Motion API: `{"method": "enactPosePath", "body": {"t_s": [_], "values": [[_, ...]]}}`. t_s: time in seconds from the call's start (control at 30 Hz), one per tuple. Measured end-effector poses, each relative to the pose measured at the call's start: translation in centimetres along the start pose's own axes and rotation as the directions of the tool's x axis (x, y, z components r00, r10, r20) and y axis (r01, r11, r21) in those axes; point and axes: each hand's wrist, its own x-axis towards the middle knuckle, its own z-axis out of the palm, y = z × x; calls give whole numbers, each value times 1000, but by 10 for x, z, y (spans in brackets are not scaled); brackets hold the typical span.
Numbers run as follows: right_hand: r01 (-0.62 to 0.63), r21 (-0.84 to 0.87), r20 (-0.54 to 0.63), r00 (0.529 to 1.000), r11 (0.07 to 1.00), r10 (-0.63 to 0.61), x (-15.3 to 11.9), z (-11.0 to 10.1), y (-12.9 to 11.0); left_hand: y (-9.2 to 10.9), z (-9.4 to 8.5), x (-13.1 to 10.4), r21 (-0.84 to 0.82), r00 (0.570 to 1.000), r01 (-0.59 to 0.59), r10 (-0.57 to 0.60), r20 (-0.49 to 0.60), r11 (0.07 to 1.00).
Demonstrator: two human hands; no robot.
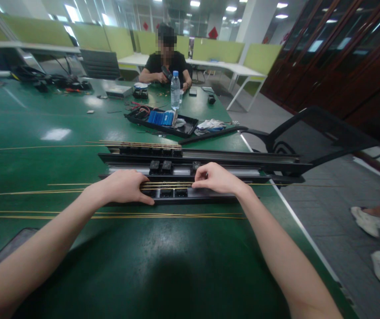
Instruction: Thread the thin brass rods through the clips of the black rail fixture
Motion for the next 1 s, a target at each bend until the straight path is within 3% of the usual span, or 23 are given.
{"method": "enactPosePath", "body": {"t_s": [1.0], "values": [[-13,0,-51,999,1000,13,1,1,1,1,-3,-2,9,1000,16,-16,4,1000]]}}
